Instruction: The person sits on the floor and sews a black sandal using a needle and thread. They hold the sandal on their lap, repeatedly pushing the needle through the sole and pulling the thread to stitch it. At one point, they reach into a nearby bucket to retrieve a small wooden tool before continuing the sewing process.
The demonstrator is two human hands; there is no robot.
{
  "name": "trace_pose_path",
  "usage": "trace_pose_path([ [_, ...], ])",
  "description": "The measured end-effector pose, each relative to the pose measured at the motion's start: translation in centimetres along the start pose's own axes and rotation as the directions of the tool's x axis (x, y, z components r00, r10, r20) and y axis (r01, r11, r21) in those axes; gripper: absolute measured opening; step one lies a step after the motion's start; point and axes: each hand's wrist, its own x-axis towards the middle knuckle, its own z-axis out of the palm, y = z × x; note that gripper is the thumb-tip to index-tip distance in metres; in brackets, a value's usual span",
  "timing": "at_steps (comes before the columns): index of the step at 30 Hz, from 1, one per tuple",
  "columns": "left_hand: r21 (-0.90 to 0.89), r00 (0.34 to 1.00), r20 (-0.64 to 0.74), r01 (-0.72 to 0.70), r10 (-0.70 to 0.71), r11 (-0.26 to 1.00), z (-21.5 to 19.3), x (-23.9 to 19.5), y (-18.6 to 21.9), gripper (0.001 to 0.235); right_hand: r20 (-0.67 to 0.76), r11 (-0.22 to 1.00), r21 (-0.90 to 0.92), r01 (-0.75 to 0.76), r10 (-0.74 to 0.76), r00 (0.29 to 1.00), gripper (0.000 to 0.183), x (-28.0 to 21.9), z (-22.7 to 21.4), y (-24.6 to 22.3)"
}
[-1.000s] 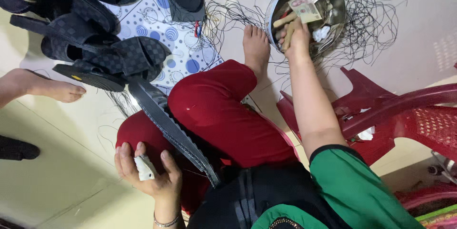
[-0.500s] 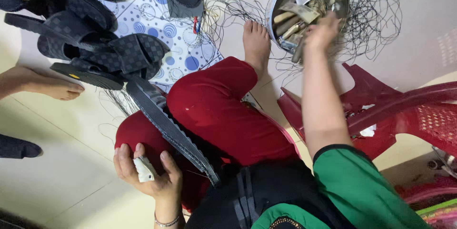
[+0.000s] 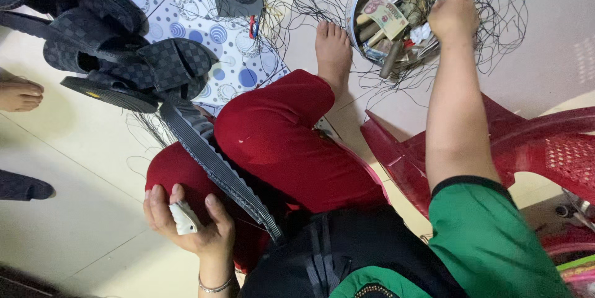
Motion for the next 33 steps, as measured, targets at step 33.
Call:
trace_pose_path([
  [33,-0.011,1.000,-0.012,0.001,-0.001,1.000,0.0,0.2,-0.1,0.045,-0.132,0.701,-0.507,0.501,-0.638,0.758,0.016,-2.2,2.4,-8.1],
])
